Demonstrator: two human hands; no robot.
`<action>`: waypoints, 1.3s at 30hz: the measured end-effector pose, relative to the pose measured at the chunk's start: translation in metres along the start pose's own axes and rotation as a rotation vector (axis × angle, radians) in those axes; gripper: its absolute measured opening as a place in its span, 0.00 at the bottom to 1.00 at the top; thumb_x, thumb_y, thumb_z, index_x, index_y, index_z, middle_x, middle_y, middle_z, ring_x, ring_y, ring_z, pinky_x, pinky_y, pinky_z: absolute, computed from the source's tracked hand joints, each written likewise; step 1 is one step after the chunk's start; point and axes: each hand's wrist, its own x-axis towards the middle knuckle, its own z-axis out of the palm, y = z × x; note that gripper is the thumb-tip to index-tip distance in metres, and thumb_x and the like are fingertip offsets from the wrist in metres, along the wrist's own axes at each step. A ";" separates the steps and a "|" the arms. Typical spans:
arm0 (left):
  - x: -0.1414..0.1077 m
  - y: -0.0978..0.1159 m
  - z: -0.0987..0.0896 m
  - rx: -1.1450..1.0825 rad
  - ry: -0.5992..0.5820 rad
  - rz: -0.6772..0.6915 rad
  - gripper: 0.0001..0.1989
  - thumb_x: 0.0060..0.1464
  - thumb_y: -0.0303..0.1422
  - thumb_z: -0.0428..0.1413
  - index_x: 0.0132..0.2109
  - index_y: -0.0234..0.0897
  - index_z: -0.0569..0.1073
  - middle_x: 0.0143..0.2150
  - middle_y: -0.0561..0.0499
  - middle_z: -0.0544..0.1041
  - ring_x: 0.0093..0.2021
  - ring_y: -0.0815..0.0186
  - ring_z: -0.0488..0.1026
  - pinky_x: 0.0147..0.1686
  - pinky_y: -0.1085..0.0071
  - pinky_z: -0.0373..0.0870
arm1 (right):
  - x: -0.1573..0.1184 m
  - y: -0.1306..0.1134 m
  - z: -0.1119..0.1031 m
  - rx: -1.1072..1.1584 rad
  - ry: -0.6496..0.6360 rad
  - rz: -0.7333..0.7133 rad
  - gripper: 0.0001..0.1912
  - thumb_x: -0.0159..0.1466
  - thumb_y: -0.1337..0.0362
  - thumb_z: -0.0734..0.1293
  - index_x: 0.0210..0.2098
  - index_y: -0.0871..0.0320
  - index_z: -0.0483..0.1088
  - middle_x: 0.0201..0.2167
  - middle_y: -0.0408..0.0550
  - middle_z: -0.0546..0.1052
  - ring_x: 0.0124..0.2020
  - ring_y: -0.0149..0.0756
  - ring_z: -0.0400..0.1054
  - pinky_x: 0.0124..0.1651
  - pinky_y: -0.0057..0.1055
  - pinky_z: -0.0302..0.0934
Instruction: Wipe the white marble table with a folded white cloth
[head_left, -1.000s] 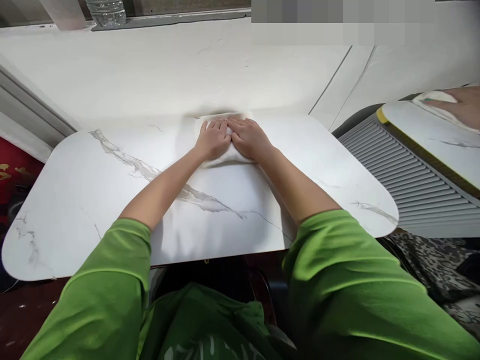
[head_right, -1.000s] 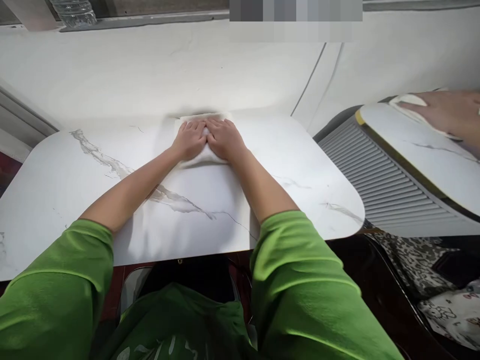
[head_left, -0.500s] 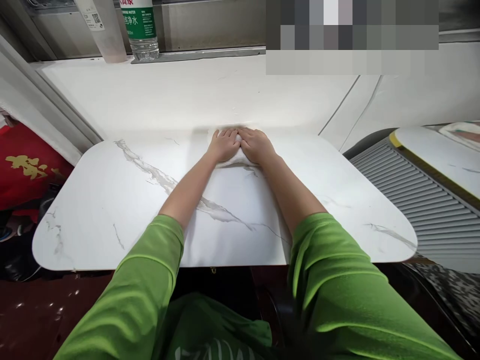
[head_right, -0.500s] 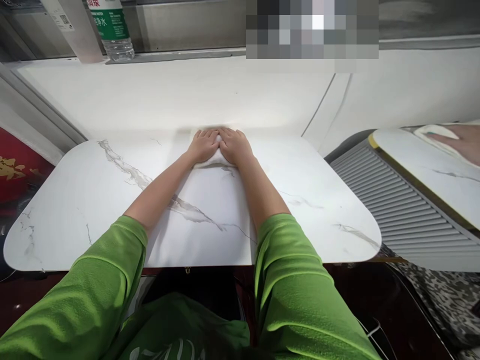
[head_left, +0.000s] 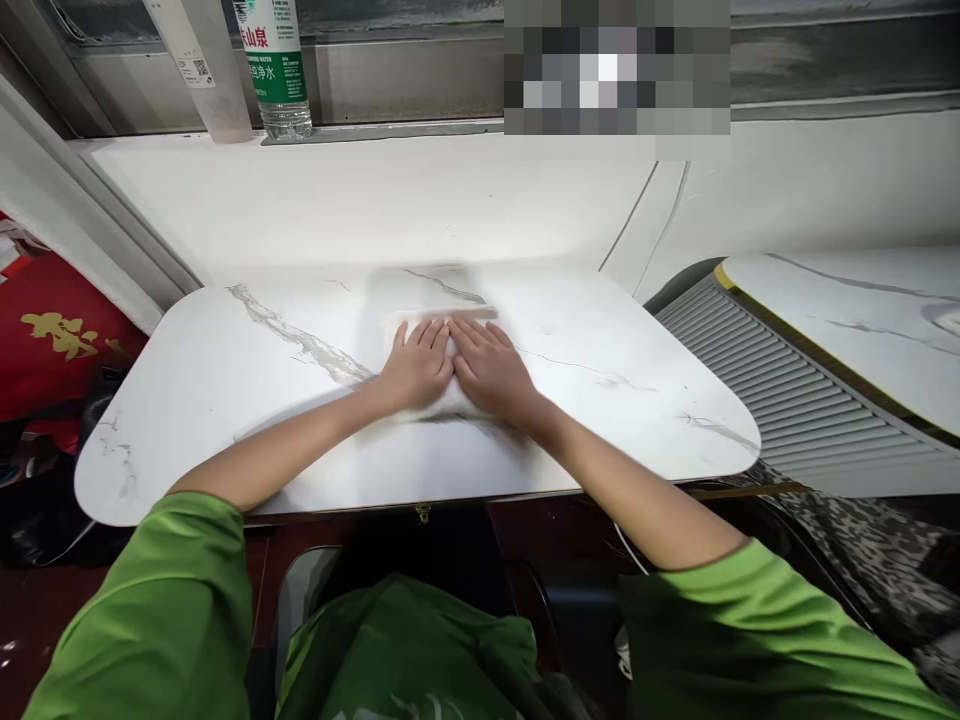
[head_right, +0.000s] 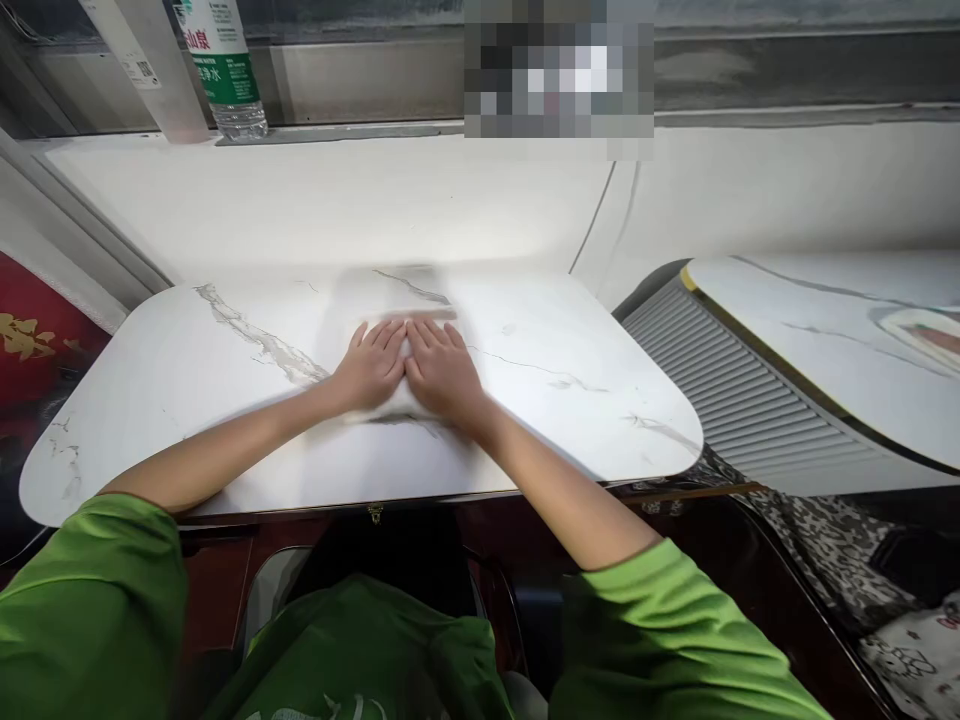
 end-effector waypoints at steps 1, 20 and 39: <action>-0.014 0.001 0.000 0.008 0.003 0.014 0.28 0.67 0.31 0.38 0.71 0.28 0.56 0.73 0.41 0.55 0.74 0.58 0.49 0.72 0.52 0.41 | -0.012 -0.010 -0.002 0.008 0.003 -0.001 0.30 0.67 0.66 0.50 0.66 0.68 0.61 0.67 0.58 0.65 0.69 0.47 0.57 0.69 0.50 0.51; -0.024 -0.038 -0.020 -0.014 -0.048 -0.182 0.29 0.65 0.29 0.40 0.71 0.27 0.54 0.74 0.40 0.52 0.74 0.54 0.46 0.71 0.53 0.42 | 0.036 -0.053 0.006 0.079 -0.069 -0.005 0.30 0.67 0.69 0.51 0.65 0.70 0.62 0.67 0.58 0.64 0.69 0.46 0.55 0.71 0.46 0.46; 0.090 -0.137 -0.009 -0.067 0.146 -0.178 0.27 0.62 0.30 0.42 0.66 0.32 0.63 0.72 0.41 0.60 0.72 0.57 0.53 0.70 0.54 0.46 | 0.171 -0.017 0.059 0.121 0.006 0.011 0.29 0.67 0.70 0.50 0.64 0.68 0.63 0.67 0.59 0.64 0.69 0.45 0.55 0.70 0.50 0.44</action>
